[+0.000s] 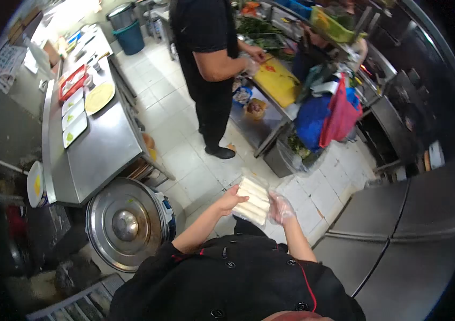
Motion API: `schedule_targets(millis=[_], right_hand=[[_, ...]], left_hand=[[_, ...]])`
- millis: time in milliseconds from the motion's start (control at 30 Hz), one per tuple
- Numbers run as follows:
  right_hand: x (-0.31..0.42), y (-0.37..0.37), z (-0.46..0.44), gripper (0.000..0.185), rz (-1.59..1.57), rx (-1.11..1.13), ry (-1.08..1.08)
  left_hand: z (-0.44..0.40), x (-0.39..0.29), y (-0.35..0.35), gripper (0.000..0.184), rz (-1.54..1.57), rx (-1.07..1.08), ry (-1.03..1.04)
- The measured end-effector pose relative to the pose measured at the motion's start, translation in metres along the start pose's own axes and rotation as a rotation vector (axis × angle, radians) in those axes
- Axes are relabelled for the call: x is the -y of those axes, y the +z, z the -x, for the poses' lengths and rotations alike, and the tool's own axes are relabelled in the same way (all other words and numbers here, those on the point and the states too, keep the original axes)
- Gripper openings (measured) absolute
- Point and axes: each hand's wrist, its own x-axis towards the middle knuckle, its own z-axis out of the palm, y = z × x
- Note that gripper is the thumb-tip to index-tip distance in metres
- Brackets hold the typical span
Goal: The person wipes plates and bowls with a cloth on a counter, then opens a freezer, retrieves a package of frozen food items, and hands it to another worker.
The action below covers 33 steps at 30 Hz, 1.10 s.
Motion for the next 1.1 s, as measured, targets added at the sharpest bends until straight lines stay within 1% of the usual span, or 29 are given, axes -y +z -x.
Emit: schedule_targets(millis=[33, 67, 133, 167, 200, 267, 300, 333, 400, 433, 467, 567, 600, 633, 667, 700, 733, 800, 867, 900, 933, 967, 1000, 1033, 1100], right_hand=[[0.009, 0.004, -0.026, 0.054, 0.124, 0.036, -0.038], [0.020, 0.012, -0.051, 0.052, 0.246, 0.071, -0.071], [0.044, 0.036, -0.097, 0.058, 0.342, 0.053, -0.034], [0.060, 0.056, -0.110, 0.059, 0.603, 0.049, -0.030], [0.080, 0.085, -0.119, 0.060, 0.864, 0.063, -0.041], [0.096, 0.106, -0.169, 0.062, 1.052, 0.193, 0.033], [0.098, 0.100, -0.206, 0.063, 0.988, 0.292, 0.133], [0.094, 0.104, -0.232, 0.058, 0.886, 0.426, 0.040], [0.073, 0.085, -0.315, 0.054, 0.633, 0.511, 0.194], [0.067, 0.088, -0.348, 0.053, 0.505, 0.544, 0.267], [0.080, 0.133, -0.336, 0.044, 0.501, 0.544, 0.250], [0.073, 0.153, -0.395, 0.037, 0.112, 0.458, 0.413], [0.064, 0.173, -0.417, 0.031, -0.048, 0.607, 0.509], [0.074, 0.219, -0.408, 0.033, -0.075, 0.536, 0.626], [0.067, 0.253, -0.420, 0.034, -0.005, 0.535, 0.683], [0.056, 0.275, -0.435, 0.034, 0.201, 0.386, 0.630], [0.062, 0.323, -0.425, 0.038, 0.463, 0.295, 0.508], [-0.009, 0.273, -0.534, 0.033, 0.928, 0.263, 0.322], [0.036, 0.286, -0.516, 0.043, 1.322, 0.401, 0.203], [0.059, 0.281, -0.507, 0.049, 1.435, 0.420, 0.180], [0.084, 0.269, -0.495, 0.055, 1.519, 0.380, 0.153], [0.100, 0.251, -0.490, 0.052, 1.612, 0.344, 0.107], [0.121, 0.223, -0.484, 0.048, 1.698, 0.238, 0.058], [0.140, 0.192, -0.476, 0.045, 1.784, 0.120, 0.021], [0.187, 0.134, -0.440, 0.040, 1.919, -0.187, 0.019]], left_hand=[[0.001, 0.001, -0.008, 0.051, -0.011, -0.005, 0.044], [0.000, -0.005, -0.022, 0.051, -0.161, 0.004, 0.158], [-0.006, -0.015, -0.061, 0.049, -0.177, -0.158, 0.005], [-0.008, -0.022, -0.078, 0.048, -0.185, -0.237, -0.067], [-0.005, -0.033, -0.089, 0.046, -0.067, -0.335, -0.055], [0.014, -0.057, -0.110, 0.043, 0.156, -0.537, -0.018], [0.023, -0.068, -0.121, 0.042, 0.169, -0.602, 0.052], [0.034, -0.077, -0.129, 0.042, 0.184, -0.665, 0.123], [0.055, -0.092, -0.146, 0.040, 0.268, -0.796, 0.258], [0.065, -0.097, -0.153, 0.040, 0.319, -0.883, 0.320], [0.076, -0.098, -0.158, 0.040, 0.362, -0.964, 0.382], [0.099, -0.099, -0.169, 0.040, 0.525, -1.169, 0.500], [0.099, -0.102, -0.174, 0.040, 0.591, -1.203, 0.495], [0.096, -0.107, -0.182, 0.040, 0.650, -1.227, 0.488], [0.088, -0.109, -0.197, 0.039, 0.674, -1.226, 0.488], [0.083, -0.111, -0.210, 0.038, 0.696, -1.225, 0.468], [0.073, -0.124, -0.223, 0.037, 0.668, -1.189, 0.437], [0.052, -0.157, -0.252, 0.035, 0.597, -1.096, 0.379], [0.039, -0.211, -0.278, 0.033, 0.428, -1.024, 0.390], [0.033, -0.230, -0.288, 0.033, 0.352, -0.992, 0.400], [0.027, -0.237, -0.312, 0.032, 0.312, -0.931, 0.442], [0.020, -0.246, -0.336, 0.031, 0.285, -0.879, 0.480], [0.018, -0.272, -0.334, 0.031, 0.244, -0.920, 0.443], [0.010, -0.283, -0.347, 0.031, 0.243, -0.932, 0.392], [0.001, -0.298, -0.377, 0.031, 0.241, -0.968, 0.293]])
